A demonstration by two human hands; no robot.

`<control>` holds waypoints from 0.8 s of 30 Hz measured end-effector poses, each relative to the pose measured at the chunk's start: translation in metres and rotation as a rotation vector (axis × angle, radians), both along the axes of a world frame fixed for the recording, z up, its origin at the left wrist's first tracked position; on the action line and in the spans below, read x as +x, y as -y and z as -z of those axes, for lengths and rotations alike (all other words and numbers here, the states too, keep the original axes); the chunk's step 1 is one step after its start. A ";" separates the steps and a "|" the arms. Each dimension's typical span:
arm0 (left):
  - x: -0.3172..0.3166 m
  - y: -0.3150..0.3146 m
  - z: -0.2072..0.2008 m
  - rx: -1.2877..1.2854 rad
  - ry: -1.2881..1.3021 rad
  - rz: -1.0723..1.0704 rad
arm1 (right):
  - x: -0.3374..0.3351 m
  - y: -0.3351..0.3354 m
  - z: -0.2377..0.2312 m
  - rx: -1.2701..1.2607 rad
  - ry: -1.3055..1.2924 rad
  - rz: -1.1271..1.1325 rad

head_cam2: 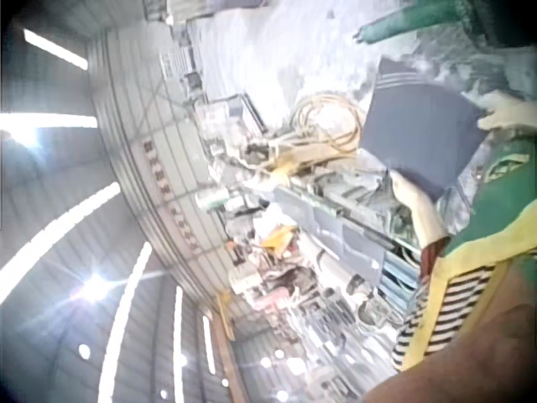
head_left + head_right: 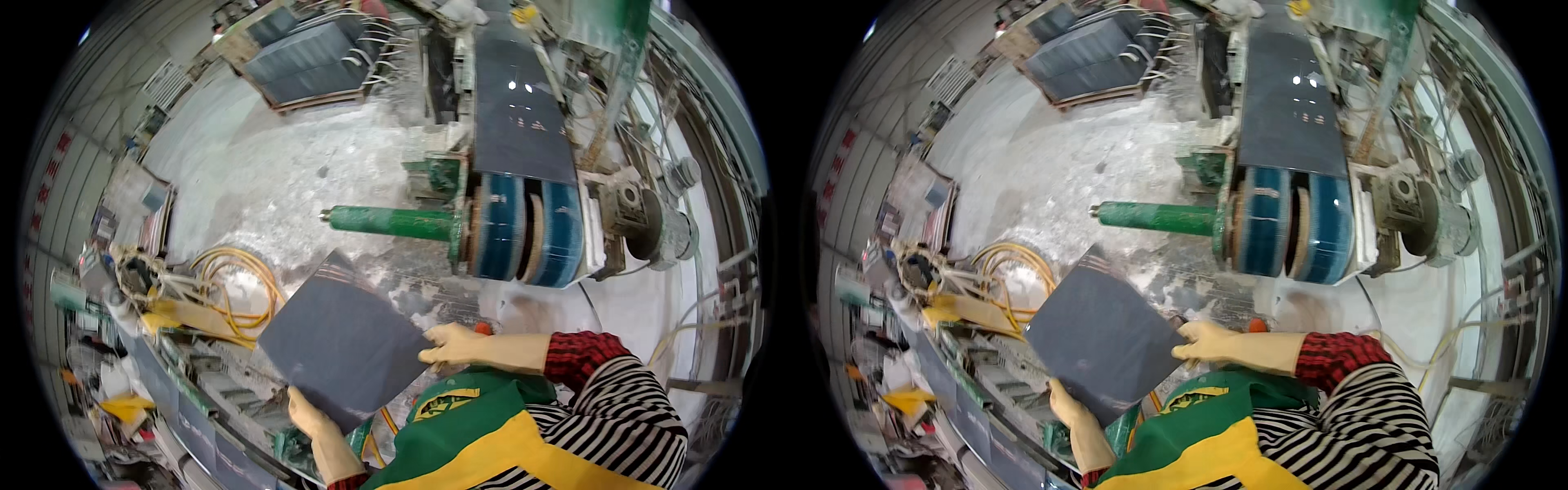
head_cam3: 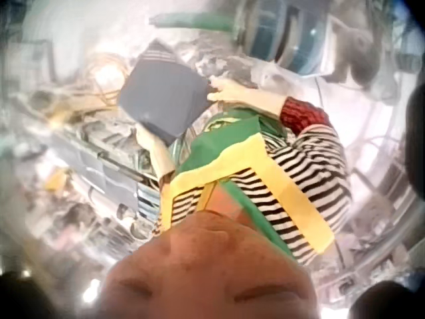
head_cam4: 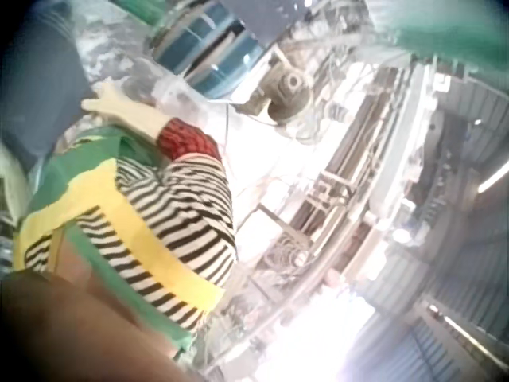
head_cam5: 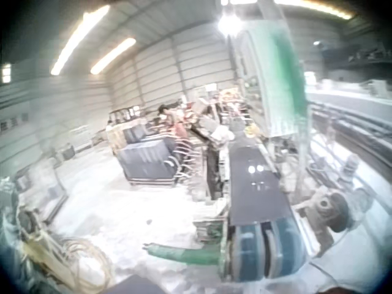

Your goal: The person repeatedly picks up dark rectangular panels and feeds them into a conveyor machine in a factory. The person handles the panels one at a time, placing them onto the moving belt and guiding them through rollers.

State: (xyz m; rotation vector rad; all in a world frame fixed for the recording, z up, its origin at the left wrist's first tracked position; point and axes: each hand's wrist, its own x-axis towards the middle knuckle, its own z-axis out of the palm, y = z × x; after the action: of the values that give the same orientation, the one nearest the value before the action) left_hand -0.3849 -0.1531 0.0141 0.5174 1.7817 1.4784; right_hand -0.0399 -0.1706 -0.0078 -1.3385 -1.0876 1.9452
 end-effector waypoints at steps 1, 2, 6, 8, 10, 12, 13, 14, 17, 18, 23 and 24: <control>0.040 -0.020 -0.006 0.007 0.058 0.102 | 0.035 0.005 -0.001 -0.041 0.007 0.072; 0.082 -0.043 -0.008 -0.012 0.040 0.159 | 0.064 0.015 0.002 -0.036 0.000 0.207; 0.186 -0.107 0.051 0.009 -0.004 0.498 | 0.157 0.062 0.006 -0.080 -0.050 0.581; 0.243 -0.121 0.056 -0.136 -0.077 0.620 | 0.187 0.083 0.003 -0.102 -0.076 0.744; 0.288 -0.134 0.069 -0.186 -0.156 0.736 | 0.208 0.104 -0.006 -0.098 -0.051 0.853; 0.338 -0.132 0.051 -0.262 -0.207 0.807 | 0.219 0.123 -0.008 -0.094 0.027 0.984; 0.350 -0.136 0.064 -0.223 -0.171 0.843 | 0.224 0.129 -0.006 -0.106 0.043 1.018; 0.358 -0.143 0.087 -0.182 -0.139 0.868 | 0.229 0.133 -0.001 -0.115 0.054 1.043; 0.389 -0.147 0.081 -0.281 -0.235 0.960 | 0.237 0.136 0.001 -0.122 -0.026 1.148; 0.401 -0.147 0.066 -0.324 -0.264 1.001 | 0.243 0.142 0.021 -0.127 -0.023 1.170; 0.413 -0.158 0.080 -0.277 -0.377 1.080 | 0.246 0.131 0.038 -0.159 -0.059 1.275; 0.419 -0.158 0.071 -0.324 -0.322 1.079 | 0.247 0.129 0.035 -0.155 -0.052 1.267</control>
State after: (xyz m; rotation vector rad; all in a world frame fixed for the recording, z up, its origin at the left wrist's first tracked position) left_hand 0.0336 0.0044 -0.0571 1.3197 1.4850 0.3649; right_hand 0.2072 -0.2994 -0.0425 -1.4712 0.0649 1.0640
